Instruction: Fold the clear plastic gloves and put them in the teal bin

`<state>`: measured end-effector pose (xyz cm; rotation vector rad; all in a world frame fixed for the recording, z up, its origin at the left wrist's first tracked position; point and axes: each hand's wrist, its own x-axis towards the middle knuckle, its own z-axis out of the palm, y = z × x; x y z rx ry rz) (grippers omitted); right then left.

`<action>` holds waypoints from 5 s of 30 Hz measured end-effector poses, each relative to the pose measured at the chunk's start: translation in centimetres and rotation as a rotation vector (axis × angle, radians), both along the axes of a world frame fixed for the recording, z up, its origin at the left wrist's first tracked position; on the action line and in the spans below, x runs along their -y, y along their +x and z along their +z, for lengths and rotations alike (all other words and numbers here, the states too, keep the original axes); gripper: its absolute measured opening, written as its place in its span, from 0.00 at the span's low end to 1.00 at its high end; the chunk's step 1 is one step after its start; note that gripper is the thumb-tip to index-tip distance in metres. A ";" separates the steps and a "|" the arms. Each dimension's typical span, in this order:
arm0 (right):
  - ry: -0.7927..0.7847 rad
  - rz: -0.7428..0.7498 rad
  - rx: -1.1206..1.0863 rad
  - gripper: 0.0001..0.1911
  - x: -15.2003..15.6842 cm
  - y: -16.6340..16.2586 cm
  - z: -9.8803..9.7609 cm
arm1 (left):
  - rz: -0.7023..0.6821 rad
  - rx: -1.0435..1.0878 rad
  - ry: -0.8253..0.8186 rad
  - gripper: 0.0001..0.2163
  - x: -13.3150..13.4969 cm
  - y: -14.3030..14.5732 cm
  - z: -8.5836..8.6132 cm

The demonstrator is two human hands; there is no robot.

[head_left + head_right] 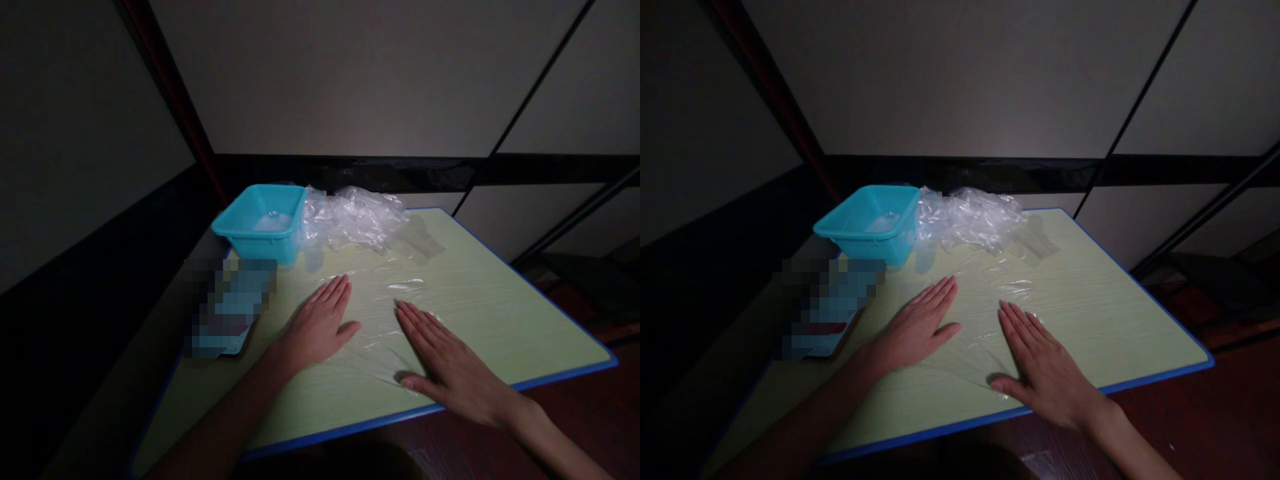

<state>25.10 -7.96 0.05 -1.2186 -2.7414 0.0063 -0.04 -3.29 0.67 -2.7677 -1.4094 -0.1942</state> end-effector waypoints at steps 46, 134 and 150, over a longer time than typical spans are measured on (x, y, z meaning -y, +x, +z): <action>0.037 0.010 0.012 0.43 -0.4 -0.2 -0.3 | -0.039 0.029 -0.007 0.31 2.3 3.0 -0.2; -0.082 0.244 0.115 0.35 3.9 -0.1 1.4 | 0.228 -0.016 0.042 0.29 2.5 -3.4 -0.4; -0.069 0.221 -0.006 0.31 3.8 1.1 1.3 | 0.194 0.277 0.031 0.23 2.4 -3.8 0.6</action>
